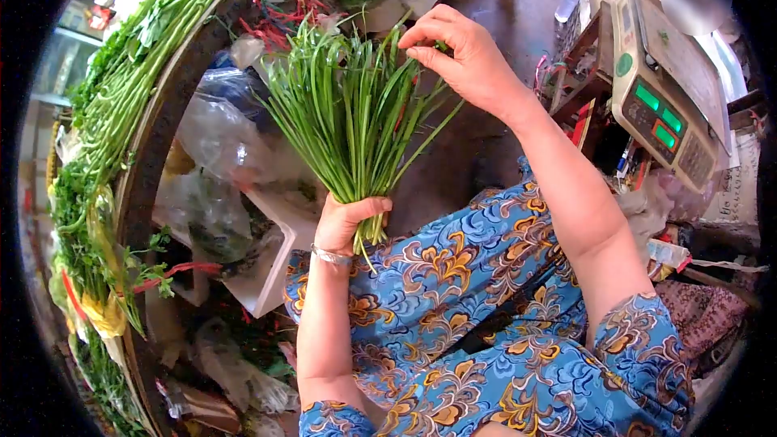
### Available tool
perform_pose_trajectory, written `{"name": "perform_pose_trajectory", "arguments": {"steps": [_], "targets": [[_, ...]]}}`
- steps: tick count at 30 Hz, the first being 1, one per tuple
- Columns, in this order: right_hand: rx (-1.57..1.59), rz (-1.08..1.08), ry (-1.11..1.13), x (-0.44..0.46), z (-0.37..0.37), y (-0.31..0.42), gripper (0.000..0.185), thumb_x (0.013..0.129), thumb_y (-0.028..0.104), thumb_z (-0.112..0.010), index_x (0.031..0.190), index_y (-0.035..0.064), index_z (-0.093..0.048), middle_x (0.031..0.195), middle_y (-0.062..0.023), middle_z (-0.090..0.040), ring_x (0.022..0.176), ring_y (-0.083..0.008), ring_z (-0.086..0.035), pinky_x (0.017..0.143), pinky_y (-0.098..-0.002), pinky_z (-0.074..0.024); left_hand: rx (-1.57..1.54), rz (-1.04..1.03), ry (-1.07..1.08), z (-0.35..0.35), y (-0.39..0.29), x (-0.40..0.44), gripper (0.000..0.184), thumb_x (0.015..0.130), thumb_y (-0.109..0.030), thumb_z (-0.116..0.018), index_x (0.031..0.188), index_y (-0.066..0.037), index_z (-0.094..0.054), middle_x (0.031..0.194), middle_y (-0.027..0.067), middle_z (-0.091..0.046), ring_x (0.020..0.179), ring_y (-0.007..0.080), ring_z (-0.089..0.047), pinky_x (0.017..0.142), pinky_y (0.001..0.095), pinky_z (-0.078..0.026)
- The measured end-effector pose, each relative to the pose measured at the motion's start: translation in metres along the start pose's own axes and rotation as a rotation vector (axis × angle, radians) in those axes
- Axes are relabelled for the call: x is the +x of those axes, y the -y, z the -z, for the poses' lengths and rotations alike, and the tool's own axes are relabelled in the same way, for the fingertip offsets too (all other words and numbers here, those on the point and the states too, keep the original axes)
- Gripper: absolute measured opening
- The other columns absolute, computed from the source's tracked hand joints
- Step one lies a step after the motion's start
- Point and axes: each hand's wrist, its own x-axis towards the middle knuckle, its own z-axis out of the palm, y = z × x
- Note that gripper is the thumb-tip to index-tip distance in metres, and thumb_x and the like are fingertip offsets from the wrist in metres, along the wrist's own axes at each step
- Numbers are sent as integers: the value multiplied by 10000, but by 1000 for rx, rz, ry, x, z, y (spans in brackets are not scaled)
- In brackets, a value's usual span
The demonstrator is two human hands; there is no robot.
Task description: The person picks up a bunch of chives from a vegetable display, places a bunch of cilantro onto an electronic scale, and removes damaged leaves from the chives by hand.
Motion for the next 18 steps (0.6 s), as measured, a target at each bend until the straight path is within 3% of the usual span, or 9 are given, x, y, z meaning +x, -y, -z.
{"name": "perform_pose_trajectory", "arguments": {"steps": [11,13,15,18], "targets": [[148,-5,-48,5,-13,20,120,856,64,-653,973,36,-657,925,-54,-584,887,-183,-590,807,-287,-471,23,33,65,-3,9,5,385,633,34,-754,992,4,-618,768,69,-651,586,158,-616,513,265,-503],[78,215,-79,7,-21,15,149,794,104,-689,937,64,-671,881,-88,-601,890,-264,-595,798,-368,-478,6,27,70,-3,11,6,406,635,39,-758,1014,4,-617,789,66,-651,591,156,-618,513,263,-502],[13,230,-24,3,-25,17,177,773,103,-700,948,85,-678,924,-74,-605,922,-279,-584,833,-390,-470,17,28,80,-2,14,8,481,650,109,-689,1109,28,-573,921,119,-634,598,257,-645,523,398,-587],[-31,314,-15,2,-28,16,172,768,102,-700,939,101,-678,952,-67,-602,939,-279,-581,852,-393,-462,39,39,99,-2,15,9,496,654,122,-684,1126,29,-562,925,115,-631,634,246,-647,522,401,-591]]}}
